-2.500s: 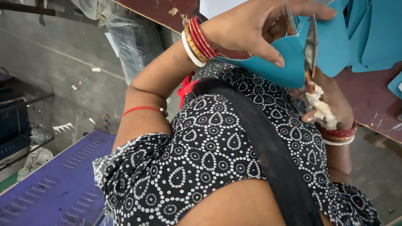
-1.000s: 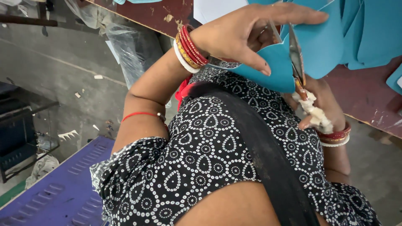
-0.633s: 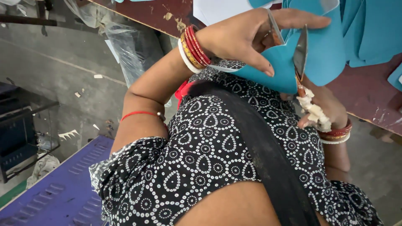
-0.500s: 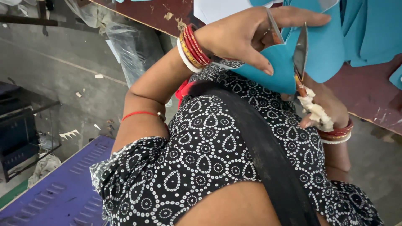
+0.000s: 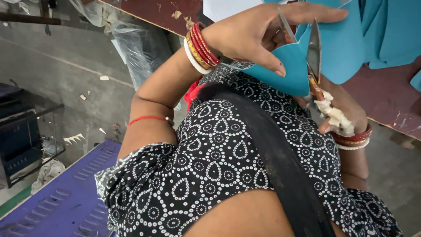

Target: Organizing and trimming blue fabric pieces and paper liners at a workbench.

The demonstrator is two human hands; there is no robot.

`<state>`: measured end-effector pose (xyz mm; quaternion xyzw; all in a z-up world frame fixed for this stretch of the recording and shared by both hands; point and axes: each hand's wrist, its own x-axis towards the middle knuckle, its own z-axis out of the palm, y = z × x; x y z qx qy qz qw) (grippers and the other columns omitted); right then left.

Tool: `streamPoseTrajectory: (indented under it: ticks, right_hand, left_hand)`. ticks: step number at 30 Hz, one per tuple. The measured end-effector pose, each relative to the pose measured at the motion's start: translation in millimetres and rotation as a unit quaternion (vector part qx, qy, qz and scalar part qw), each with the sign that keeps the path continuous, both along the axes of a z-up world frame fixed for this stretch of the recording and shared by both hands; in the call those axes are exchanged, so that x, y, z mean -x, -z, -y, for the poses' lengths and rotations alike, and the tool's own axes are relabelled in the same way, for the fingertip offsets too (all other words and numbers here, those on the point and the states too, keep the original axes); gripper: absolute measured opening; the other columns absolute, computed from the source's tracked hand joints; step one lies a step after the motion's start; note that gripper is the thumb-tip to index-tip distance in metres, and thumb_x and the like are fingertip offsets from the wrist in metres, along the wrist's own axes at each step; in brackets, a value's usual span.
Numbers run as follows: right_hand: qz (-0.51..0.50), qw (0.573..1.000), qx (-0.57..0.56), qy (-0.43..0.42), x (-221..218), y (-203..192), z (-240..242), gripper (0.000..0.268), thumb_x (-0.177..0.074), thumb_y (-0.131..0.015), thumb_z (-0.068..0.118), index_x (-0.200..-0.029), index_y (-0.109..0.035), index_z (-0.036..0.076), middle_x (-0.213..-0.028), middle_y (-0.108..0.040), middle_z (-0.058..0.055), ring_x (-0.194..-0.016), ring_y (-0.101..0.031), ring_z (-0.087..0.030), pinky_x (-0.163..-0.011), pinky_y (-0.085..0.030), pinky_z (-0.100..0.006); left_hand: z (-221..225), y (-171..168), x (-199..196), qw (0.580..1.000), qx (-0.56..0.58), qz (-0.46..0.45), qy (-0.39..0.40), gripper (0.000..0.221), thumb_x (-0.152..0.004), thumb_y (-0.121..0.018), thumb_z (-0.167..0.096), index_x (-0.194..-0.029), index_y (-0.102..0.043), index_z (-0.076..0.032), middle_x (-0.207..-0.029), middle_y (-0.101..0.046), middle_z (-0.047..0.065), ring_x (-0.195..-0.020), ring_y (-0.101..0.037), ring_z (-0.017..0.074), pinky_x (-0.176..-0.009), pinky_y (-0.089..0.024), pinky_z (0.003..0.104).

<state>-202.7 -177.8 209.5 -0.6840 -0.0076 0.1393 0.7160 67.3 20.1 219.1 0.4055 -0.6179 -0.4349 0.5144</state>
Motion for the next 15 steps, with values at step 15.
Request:
streamPoseTrajectory:
  ticks: [15]
  right_hand:
    - [0.001, 0.999, -0.039, 0.029, -5.0, -9.7, -9.2, 0.13, -0.061, -0.084, 0.075, -0.153, -0.04, -0.005, -0.101, -0.053, 0.001, -0.081, -0.044, -0.01, -0.069, -0.038, -0.026]
  left_hand:
    - [-0.9, 3.8, 1.2, 0.999, 0.024, 0.021, -0.001, 0.092, -0.09, -0.081, -0.005, -0.164, -0.028, -0.015, -0.171, -0.028, 0.003, -0.141, -0.061, 0.0166, -0.11, -0.05, 0.033]
